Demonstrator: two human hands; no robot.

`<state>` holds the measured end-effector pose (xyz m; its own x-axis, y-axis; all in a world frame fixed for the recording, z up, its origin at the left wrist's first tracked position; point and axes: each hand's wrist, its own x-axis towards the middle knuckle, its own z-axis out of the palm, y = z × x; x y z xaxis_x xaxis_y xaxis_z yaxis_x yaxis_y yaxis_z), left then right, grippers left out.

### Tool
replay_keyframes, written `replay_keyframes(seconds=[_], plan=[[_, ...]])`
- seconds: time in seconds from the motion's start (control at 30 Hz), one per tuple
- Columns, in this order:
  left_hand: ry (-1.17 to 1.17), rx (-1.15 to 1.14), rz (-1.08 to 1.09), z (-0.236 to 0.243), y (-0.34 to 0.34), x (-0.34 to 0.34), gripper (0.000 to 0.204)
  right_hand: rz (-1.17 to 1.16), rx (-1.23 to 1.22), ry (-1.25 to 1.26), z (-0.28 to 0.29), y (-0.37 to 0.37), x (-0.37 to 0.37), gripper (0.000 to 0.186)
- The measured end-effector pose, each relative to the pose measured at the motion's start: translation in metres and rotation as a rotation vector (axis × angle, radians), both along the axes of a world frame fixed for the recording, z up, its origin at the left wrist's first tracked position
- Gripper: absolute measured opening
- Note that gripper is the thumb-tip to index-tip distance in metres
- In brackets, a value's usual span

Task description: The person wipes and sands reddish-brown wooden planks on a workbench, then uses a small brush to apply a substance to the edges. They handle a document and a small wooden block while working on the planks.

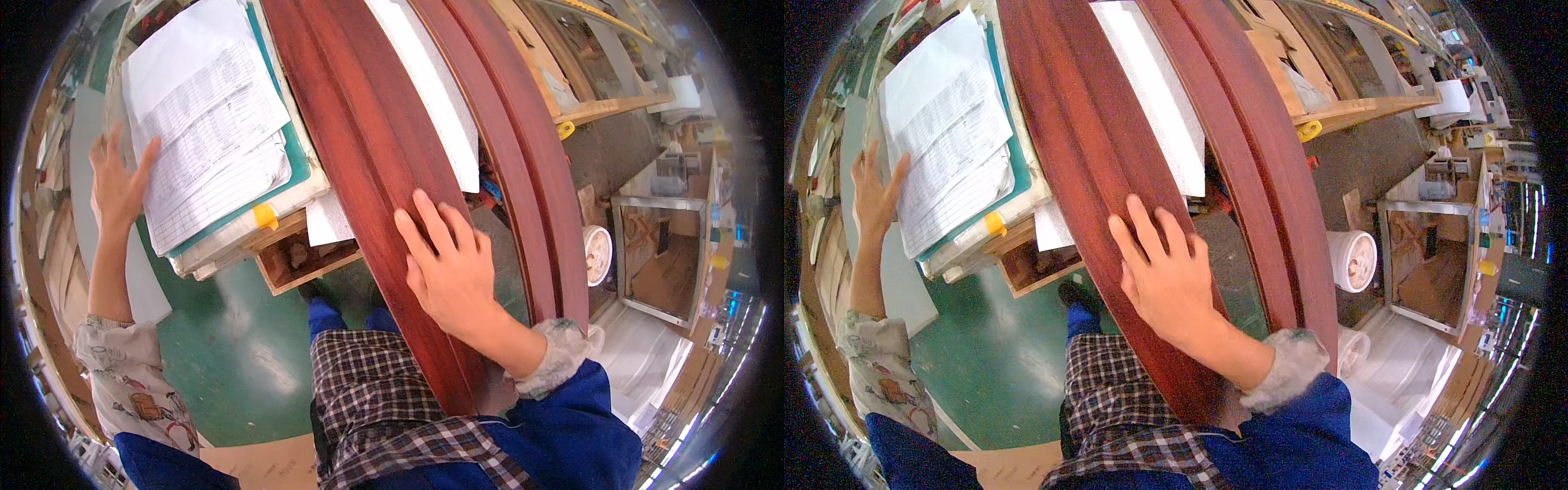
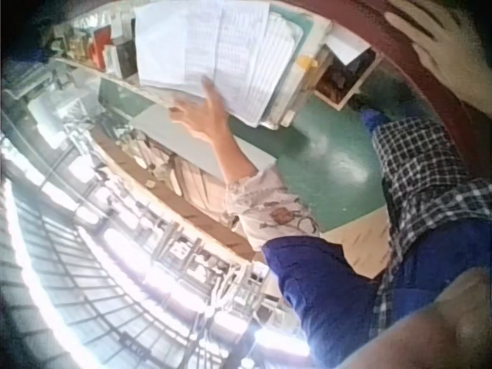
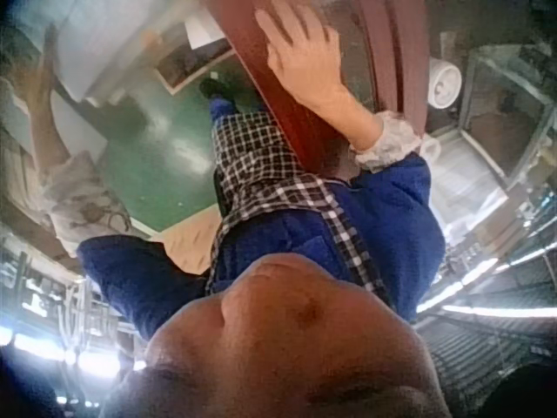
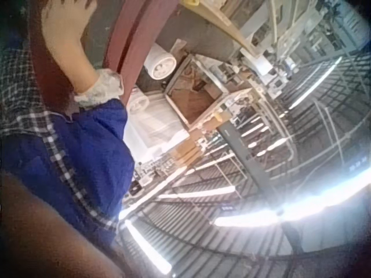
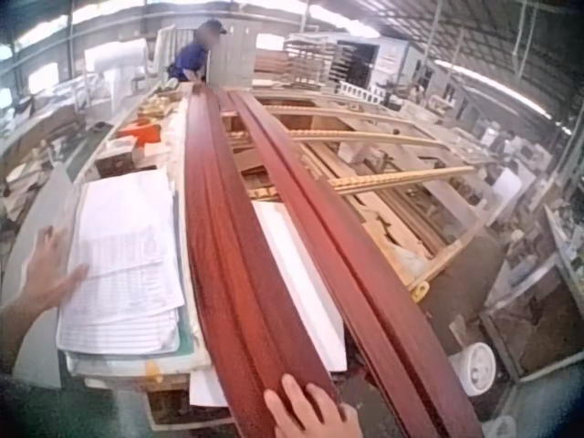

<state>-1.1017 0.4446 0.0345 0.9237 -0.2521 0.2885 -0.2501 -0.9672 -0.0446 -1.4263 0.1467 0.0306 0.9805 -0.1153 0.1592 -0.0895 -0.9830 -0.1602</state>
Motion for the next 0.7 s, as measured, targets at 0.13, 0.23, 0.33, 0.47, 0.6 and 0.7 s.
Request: replay_keyframes(seconds=[0.13, 0.23, 0.33, 0.47, 0.6, 0.7], plan=[[0.004, 0.004, 0.004, 0.002, -0.006, 0.001, 0.082, -0.012, 0.006, -0.027, -0.001, -0.001, 0.004, 0.052], [-0.011, -0.004, -0.012, -0.001, -0.003, 0.004, 0.082, -0.011, 0.006, -0.103, -0.009, -0.001, 0.026, 0.052], [-0.014, -0.010, -0.005, -0.001, 0.004, 0.003, 0.082, -0.019, 0.005, -0.016, 0.001, 0.001, 0.007, 0.052], [0.022, -0.009, -0.007, -0.002, -0.009, 0.002, 0.082, -0.037, -0.029, -0.028, -0.005, -0.001, -0.002, 0.052], [-0.020, 0.007, -0.023, -0.002, 0.000, 0.007, 0.083, -0.028, 0.030, -0.138, -0.001, -0.013, 0.047, 0.043], [-0.044, 0.015, -0.025, -0.009, 0.006, 0.010, 0.084, -0.169, 0.125, -0.228, -0.006, -0.043, 0.056, 0.036]])
